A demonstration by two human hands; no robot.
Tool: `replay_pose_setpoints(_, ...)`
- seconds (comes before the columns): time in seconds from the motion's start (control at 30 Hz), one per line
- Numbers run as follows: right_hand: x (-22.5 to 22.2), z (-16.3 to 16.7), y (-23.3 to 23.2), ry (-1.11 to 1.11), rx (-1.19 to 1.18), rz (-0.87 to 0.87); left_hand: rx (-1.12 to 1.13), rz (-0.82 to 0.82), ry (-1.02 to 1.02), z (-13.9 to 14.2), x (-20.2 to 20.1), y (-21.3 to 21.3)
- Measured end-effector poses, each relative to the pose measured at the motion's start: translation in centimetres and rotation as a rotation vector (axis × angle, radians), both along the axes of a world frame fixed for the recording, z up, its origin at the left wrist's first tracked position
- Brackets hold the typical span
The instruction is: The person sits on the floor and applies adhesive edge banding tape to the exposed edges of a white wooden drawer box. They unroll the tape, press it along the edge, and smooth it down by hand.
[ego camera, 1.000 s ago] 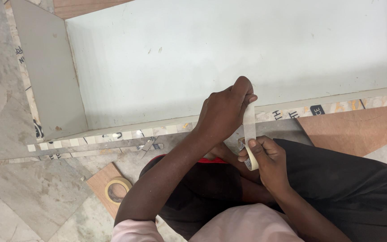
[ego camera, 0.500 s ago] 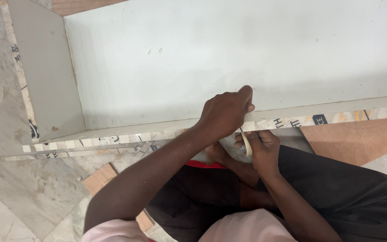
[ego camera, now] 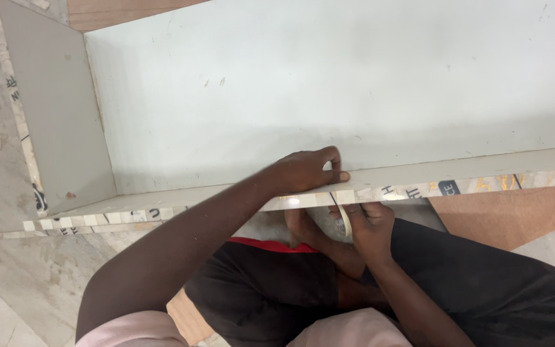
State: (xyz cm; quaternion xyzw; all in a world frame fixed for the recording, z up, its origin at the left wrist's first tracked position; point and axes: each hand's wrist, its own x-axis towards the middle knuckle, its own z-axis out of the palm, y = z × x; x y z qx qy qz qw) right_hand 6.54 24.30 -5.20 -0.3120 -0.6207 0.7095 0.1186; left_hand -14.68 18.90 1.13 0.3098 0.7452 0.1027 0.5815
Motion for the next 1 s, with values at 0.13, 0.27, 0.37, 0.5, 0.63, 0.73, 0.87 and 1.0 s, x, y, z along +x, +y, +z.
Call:
replay_pose_setpoints(0.13, 1.2, -2.4, 0.4, -0.018, 0.018, 0.01, 0.159, -0.034, 0.206, 0.5, 0.2, 0.2)
replay_pose_setpoints(0.27, 2.9, -5.1, 0.5, -0.257, 0.056, -0.004, 0.544, -0.099, 0.31, 3.4, 2.1, -3.0)
replay_pose_setpoints(0.37, 3.5, -5.8, 0.1, -0.16, 0.027, -0.058, 0.862, -0.028, 0.608, 4.4, 4.1, -4.5)
replay_pose_setpoints(0.5, 4.0, -5.7, 0.2, -0.049, -0.035, -0.068, 0.842, -0.071, 0.756, 3.5, 4.6, -4.4)
replay_pose_setpoints(0.63, 5.7, -6.5, 0.5, -0.072, -0.097, -0.06, 0.787, -0.081, 0.769, 2.8, 4.9, -3.8)
replay_pose_setpoints(0.73, 7.8, -7.3, 0.1, -0.092, -0.159, -0.04, 0.787, -0.079, 0.793, 2.3, 5.1, -3.8)
replay_pose_setpoints(0.87, 8.6, -7.7, 0.0, -0.069, -0.474, -0.084, 0.802, -0.093, 0.826, 2.0, 5.4, -3.9)
replay_pose_setpoints(1.0, 6.1, -6.7, 0.7, -0.277, -0.953, -0.312, 0.798, -0.137, 0.837, 1.9, 5.5, -3.8)
